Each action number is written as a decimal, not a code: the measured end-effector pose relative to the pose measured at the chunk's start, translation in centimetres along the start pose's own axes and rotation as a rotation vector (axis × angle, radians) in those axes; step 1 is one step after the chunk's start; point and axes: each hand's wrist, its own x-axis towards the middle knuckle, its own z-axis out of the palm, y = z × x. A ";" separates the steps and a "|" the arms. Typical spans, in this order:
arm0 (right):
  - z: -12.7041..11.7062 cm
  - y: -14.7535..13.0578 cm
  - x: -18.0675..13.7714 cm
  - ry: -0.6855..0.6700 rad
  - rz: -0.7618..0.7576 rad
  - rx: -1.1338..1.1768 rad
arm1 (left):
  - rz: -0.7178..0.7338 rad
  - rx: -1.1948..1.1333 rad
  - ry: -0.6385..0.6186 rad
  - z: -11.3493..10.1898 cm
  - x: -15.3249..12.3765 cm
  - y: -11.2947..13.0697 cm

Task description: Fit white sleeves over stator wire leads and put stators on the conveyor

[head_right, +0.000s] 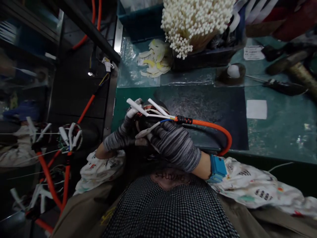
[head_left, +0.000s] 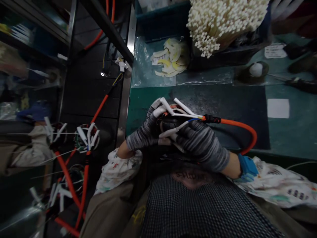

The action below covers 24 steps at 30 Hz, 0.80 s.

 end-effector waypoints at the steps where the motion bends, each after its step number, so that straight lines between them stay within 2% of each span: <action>1: 0.0 -0.3 0.2 -0.017 0.019 0.002 | -0.003 0.008 0.008 0.1 0.0 0.1; 4: 0.3 -0.8 0.6 -0.071 0.058 -0.004 | 0.078 -0.022 0.060 0.4 -0.2 0.4; 6: 0.5 -0.7 0.5 -0.058 0.057 0.004 | 0.099 -0.058 0.088 0.8 -0.3 0.6; 9: 0.4 0.1 -0.4 0.033 0.015 0.071 | 0.072 -0.112 0.130 1.5 -0.7 0.8; 13: -1.5 1.2 -2.3 0.182 -0.109 0.071 | 0.022 -0.152 0.166 2.1 -0.8 1.6; 15: -2.5 1.6 -2.7 0.234 -0.048 0.000 | 0.011 -0.095 0.189 2.3 -0.5 2.5; 17: -2.9 2.0 -2.6 0.229 0.067 -0.029 | 0.026 -0.005 0.186 2.5 0.1 3.5; 20: -2.2 3.0 -1.9 0.201 0.197 0.041 | 0.030 0.113 0.171 3.0 1.3 4.8; 24: -1.1 4.7 -1.5 0.245 0.263 0.153 | -0.008 0.178 0.199 3.5 2.3 5.5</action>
